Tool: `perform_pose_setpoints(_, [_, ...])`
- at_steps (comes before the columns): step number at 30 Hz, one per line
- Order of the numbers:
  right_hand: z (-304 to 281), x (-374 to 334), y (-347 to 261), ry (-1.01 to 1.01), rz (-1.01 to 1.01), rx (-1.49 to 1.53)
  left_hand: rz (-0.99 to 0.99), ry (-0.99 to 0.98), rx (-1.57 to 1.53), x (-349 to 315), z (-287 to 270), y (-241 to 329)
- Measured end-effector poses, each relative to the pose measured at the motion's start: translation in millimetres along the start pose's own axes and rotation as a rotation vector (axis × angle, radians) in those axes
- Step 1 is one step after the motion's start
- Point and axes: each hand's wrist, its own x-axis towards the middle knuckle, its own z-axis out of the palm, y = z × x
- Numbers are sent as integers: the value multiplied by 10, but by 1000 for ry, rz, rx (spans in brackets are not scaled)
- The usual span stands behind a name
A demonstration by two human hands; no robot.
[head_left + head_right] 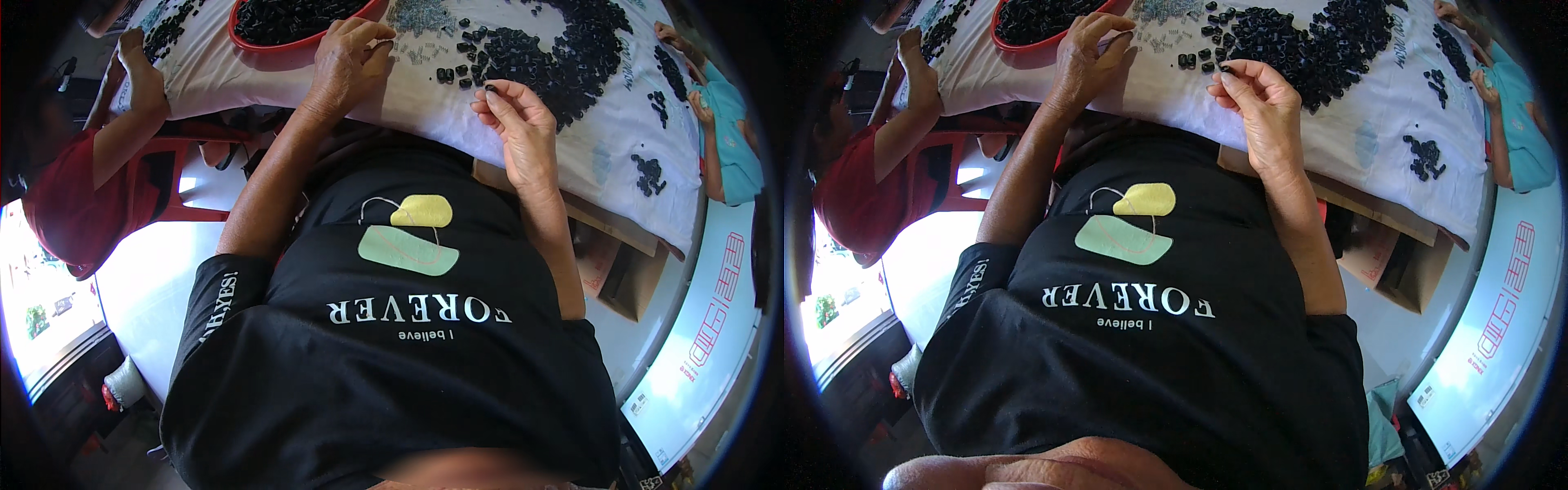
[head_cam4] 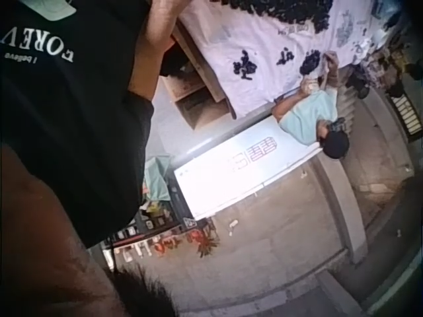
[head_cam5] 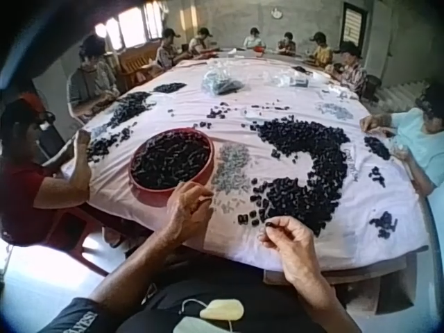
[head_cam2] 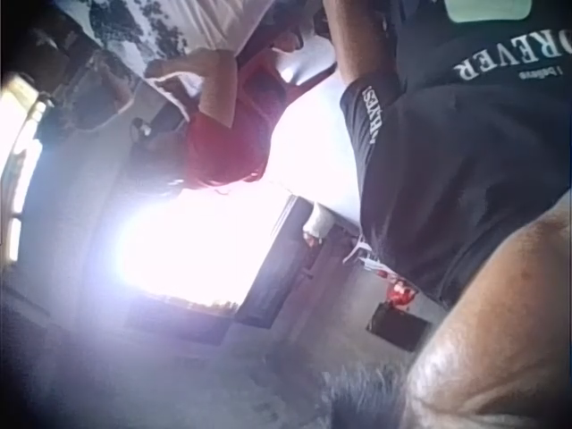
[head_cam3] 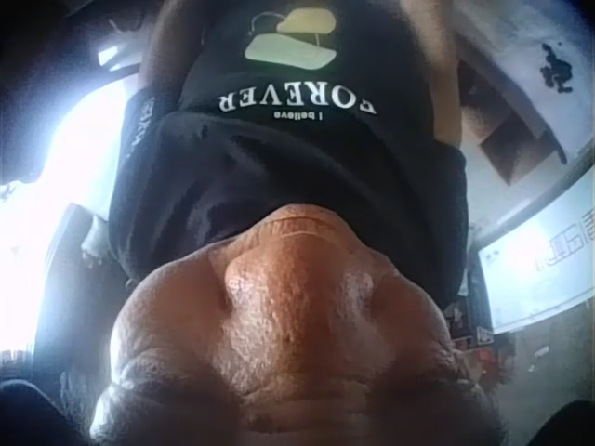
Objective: The person sorts small plastic parts by hand on a workspace table, inspecting them one by one.
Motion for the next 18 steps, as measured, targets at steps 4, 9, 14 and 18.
perform_pose_setpoints(4, [3,-3,-18,8,14,24,9,-10,-27,-5,-43,-37])
perform_pose_setpoints(9, [-20,4,-14,26,0,47,-40,-67,-44,-15,-84,1])
perform_pose_setpoints(14, [-31,7,-3,71,-33,56,-24,-95,-50,-16,-88,42])
perform_pose_setpoints(18, [-24,13,5,70,-42,63,-28,-80,-51,-22,-82,58])
